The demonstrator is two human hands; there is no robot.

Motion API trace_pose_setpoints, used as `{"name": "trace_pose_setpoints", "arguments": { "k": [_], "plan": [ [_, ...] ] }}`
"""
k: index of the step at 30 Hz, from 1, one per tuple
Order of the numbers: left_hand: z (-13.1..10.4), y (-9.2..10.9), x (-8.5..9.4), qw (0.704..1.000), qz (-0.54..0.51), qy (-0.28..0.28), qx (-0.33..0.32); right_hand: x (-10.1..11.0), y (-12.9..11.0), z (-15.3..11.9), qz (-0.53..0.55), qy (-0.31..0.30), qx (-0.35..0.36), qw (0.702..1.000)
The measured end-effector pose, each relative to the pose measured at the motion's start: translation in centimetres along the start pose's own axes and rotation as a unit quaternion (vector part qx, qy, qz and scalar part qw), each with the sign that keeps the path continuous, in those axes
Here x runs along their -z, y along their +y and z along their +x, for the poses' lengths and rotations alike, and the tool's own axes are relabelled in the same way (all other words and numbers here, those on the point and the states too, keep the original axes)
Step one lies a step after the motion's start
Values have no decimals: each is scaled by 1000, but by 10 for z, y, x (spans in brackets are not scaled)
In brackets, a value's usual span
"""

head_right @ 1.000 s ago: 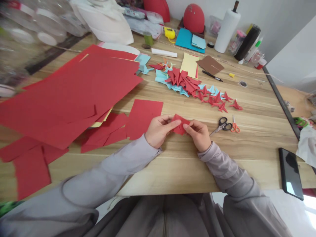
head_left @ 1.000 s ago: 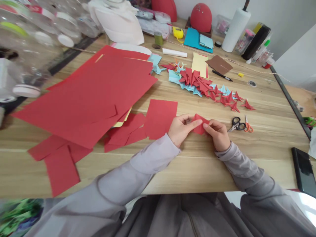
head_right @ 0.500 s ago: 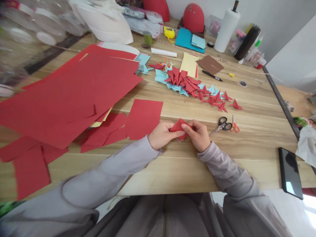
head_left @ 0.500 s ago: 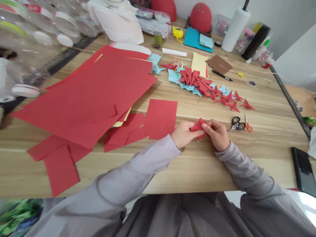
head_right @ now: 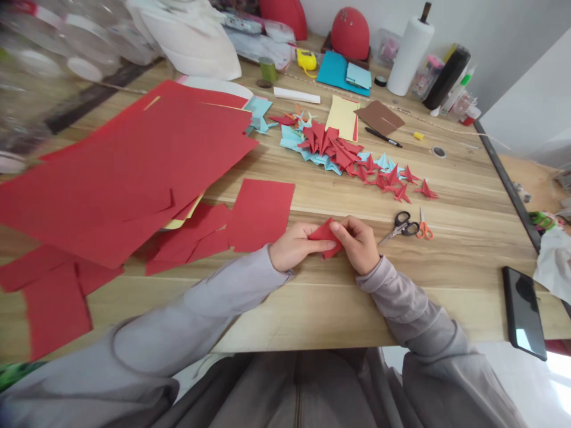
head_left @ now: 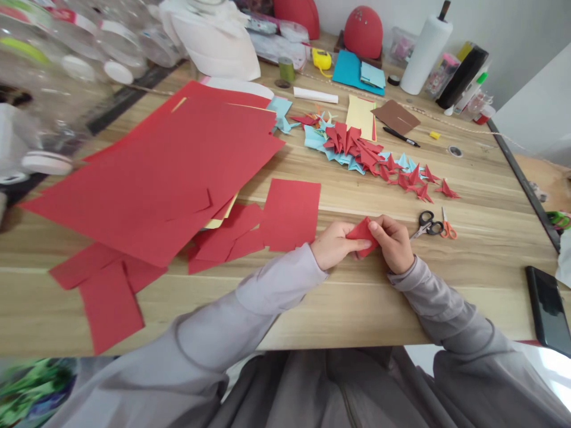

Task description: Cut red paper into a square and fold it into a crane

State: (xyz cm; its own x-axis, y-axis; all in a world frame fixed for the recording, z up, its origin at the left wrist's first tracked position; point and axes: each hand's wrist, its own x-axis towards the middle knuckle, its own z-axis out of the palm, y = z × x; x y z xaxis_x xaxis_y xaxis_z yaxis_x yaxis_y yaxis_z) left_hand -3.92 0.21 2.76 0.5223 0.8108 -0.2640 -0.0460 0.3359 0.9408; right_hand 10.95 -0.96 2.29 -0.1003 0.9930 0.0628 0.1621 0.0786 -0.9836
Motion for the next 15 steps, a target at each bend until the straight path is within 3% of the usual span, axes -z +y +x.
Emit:
{"name": "trace_pose_setpoints", "arguments": {
  "k": [4, 10, 15],
  "plan": [
    [-1, 0, -2, 999, 38, -18, -1, -2, -2, 0, 27, -1, 8, 1000],
    [-1, -2, -3, 998, 59, 2, -8, -1, 0, -1, 58, 15, 5, 998],
    [-1, -3, -1, 994, 107, -26, -28, 1, 1, 0, 62, -4, -18, 998]
  ]
}}
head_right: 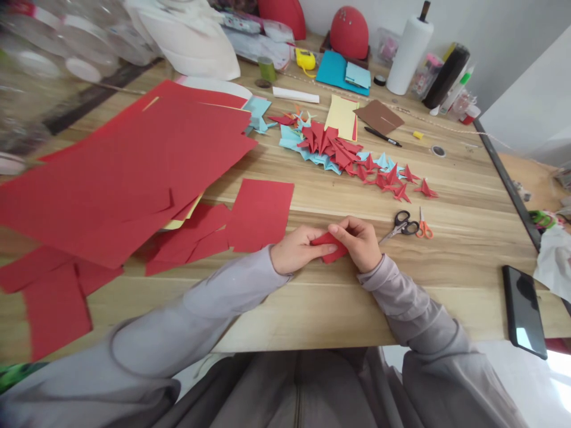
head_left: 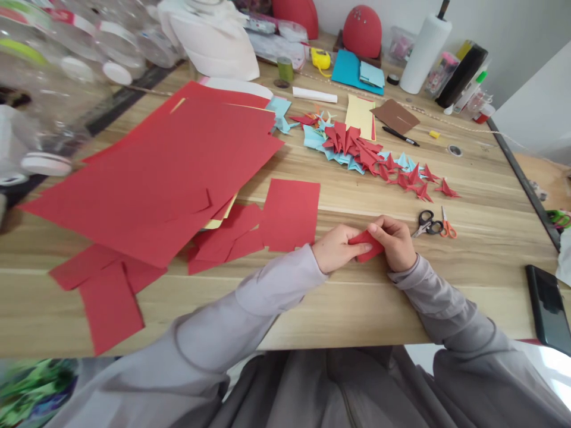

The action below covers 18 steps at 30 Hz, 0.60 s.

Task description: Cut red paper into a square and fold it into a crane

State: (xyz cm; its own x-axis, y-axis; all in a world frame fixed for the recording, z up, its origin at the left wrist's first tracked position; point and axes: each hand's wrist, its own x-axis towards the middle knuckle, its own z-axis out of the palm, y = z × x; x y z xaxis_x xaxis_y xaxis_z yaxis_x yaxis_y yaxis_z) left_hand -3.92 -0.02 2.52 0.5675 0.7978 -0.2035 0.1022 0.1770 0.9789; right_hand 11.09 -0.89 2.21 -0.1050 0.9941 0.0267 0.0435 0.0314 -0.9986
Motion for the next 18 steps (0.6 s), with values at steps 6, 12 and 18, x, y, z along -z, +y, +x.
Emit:
{"name": "trace_pose_setpoints", "arguments": {
  "k": [6, 12, 18],
  "plan": [
    [0, -1, 1, 1000, 4, -28, -2, -1, 2, -1, -12, 16, -16, 1000],
    [1, -1, -1, 998, -60, -7, 14, 1, 10, 2, 63, 59, -59, 995],
    [1, 2, -1, 994, -108, 30, 11, 1, -2, 1, -13, -10, -15, 1000]
  ]
}}
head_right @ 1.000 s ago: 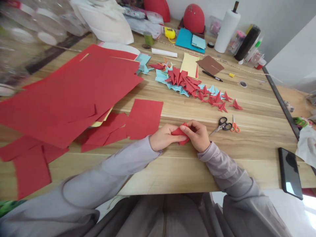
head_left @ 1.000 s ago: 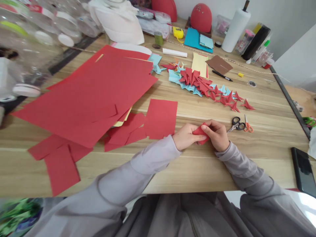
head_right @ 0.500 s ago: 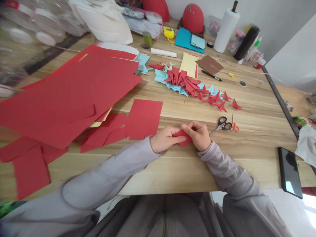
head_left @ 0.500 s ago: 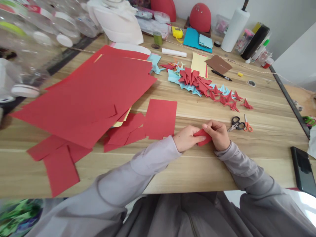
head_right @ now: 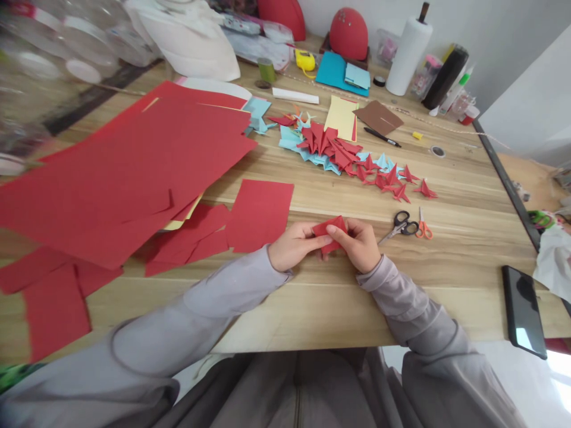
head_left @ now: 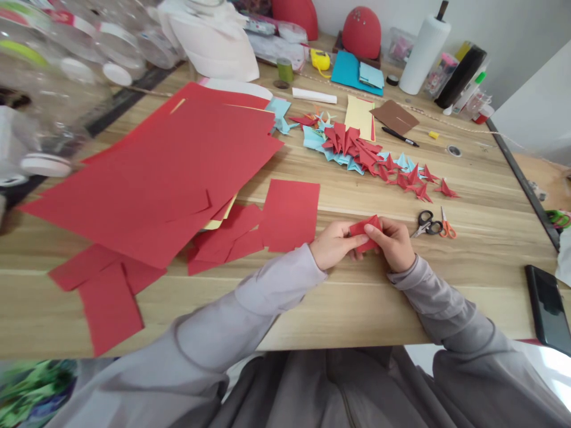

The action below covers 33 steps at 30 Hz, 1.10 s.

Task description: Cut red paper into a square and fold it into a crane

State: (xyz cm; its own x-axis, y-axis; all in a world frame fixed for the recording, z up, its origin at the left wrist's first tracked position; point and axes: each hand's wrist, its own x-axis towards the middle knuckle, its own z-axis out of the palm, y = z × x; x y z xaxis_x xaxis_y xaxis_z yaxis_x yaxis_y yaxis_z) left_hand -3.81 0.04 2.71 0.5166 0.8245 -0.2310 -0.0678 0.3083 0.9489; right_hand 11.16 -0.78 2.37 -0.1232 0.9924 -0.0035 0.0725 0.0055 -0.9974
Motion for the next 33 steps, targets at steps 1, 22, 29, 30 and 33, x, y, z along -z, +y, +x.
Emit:
{"name": "trace_pose_setpoints", "arguments": {
  "k": [1, 22, 29, 30, 33],
  "plan": [
    [0, 0, 0, 1000, -3, -3, -3, -1, -2, -1, -16, -15, 6, 1000],
    [0, -3, 4, 997, 23, -66, 10, 3, 4, 0, 34, -20, -69, 997],
    [1, -3, 4, 995, 68, -69, 0, 3, -1, 0, -55, -8, -7, 998],
    [1, -3, 4, 996, 64, -69, 2, 3, -1, 0, -52, -8, -11, 999],
    [2, -4, 4, 997, 44, -67, 7, 3, 2, 1, -21, -10, -47, 999]
  ]
}}
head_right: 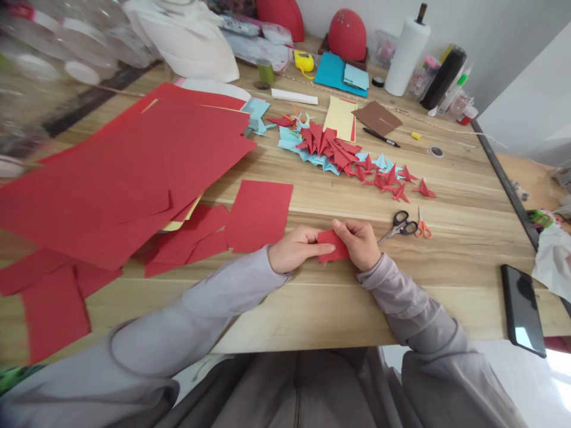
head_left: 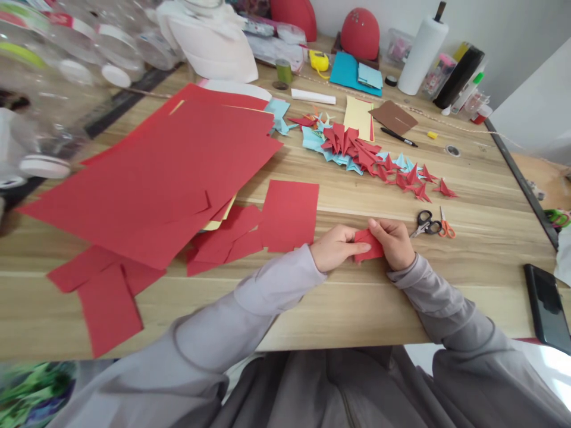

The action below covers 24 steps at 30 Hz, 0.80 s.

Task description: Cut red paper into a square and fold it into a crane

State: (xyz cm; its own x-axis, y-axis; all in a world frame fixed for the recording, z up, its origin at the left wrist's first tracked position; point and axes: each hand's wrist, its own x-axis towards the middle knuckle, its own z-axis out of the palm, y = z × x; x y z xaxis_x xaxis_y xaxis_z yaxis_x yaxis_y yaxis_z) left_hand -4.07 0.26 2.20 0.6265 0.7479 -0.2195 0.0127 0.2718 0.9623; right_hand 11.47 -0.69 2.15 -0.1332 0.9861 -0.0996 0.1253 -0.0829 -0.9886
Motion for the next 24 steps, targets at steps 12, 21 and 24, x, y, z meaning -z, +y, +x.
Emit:
{"name": "trace_pose_setpoints", "arguments": {
  "k": [12, 21, 24],
  "plan": [
    [-3, 3, 0, 998, -52, 36, -5, -1, 5, 0, 83, -10, -6, 996],
    [-1, -1, -3, 990, -99, 90, -36, -2, -1, 0, 28, 7, 39, 999],
    [0, -4, -1, 981, -81, 155, -82, -1, 5, 2, 32, 54, 28, 998]
  ]
}}
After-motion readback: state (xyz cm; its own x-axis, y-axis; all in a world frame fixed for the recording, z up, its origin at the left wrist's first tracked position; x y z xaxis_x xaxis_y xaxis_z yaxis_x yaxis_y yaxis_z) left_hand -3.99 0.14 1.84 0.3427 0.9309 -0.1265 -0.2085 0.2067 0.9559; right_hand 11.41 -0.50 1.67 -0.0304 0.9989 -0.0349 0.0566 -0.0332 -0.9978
